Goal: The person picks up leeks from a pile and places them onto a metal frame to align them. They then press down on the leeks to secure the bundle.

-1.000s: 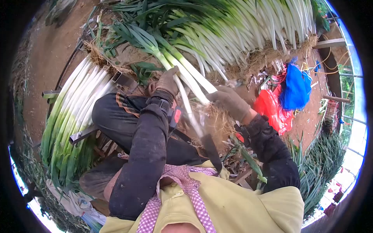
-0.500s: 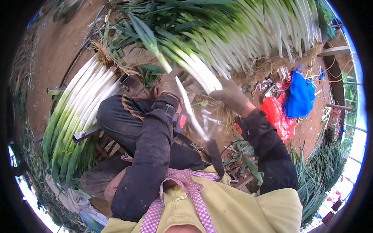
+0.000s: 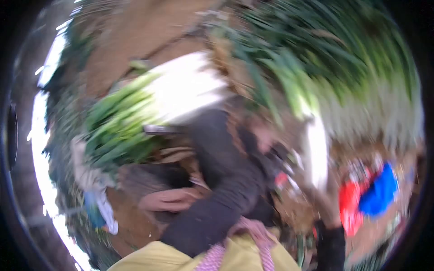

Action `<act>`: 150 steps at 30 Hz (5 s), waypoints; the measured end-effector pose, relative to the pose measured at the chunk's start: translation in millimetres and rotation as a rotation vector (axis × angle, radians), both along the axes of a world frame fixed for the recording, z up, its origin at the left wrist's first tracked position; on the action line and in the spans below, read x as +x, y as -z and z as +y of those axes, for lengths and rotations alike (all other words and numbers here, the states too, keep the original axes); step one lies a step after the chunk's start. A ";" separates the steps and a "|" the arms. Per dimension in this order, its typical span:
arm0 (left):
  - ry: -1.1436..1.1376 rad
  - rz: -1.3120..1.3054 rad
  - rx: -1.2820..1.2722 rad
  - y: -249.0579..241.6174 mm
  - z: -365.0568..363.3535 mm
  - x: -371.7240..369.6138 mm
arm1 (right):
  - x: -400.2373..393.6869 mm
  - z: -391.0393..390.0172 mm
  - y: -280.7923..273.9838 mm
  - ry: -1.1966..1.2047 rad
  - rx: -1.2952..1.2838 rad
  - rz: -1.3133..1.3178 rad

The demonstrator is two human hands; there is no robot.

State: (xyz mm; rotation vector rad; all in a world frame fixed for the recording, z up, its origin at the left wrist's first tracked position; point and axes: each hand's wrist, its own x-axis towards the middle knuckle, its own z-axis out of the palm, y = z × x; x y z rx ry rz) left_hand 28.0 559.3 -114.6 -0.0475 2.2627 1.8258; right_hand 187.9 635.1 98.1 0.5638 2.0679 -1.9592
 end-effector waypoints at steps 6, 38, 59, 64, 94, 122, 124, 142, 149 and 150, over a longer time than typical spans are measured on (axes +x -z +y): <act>-0.175 -0.604 0.848 -54.4 -23.1 -11.9 | 18.1 -13.0 17.9 0.040 0.057 -0.064; 0.017 -0.546 0.998 -50.8 -25.3 -9.7 | 86.3 -64.5 -90.2 0.096 -0.123 -0.341; -0.316 0.788 0.842 -362.0 -364.6 -35.0 | -193.0 -133.2 -64.3 -0.699 0.073 0.548; -0.634 0.563 0.462 -313.8 -477.7 -33.5 | -332.0 -232.3 -39.0 -1.155 -0.001 0.493; -0.069 0.419 -1.693 -178.4 -546.4 -70.7 | -318.9 -312.6 93.6 -0.768 1.010 1.020; -0.048 0.113 -1.661 -179.3 -497.8 -91.0 | -365.3 -316.1 127.5 -0.550 0.882 0.962; -0.001 0.117 -1.651 -185.2 -489.2 -96.1 | -365.7 -314.7 130.4 -0.554 0.863 0.945; 0.059 -0.129 -1.932 -148.0 -530.7 -137.0 | -263.5 -229.6 40.5 -0.341 0.455 1.035; 0.034 0.087 -1.848 -122.5 -571.5 -143.6 | -191.9 -13.0 229.2 0.078 0.909 0.281; 0.019 0.125 -1.838 -122.8 -576.9 -143.6 | -180.3 2.9 260.8 -0.033 0.961 0.105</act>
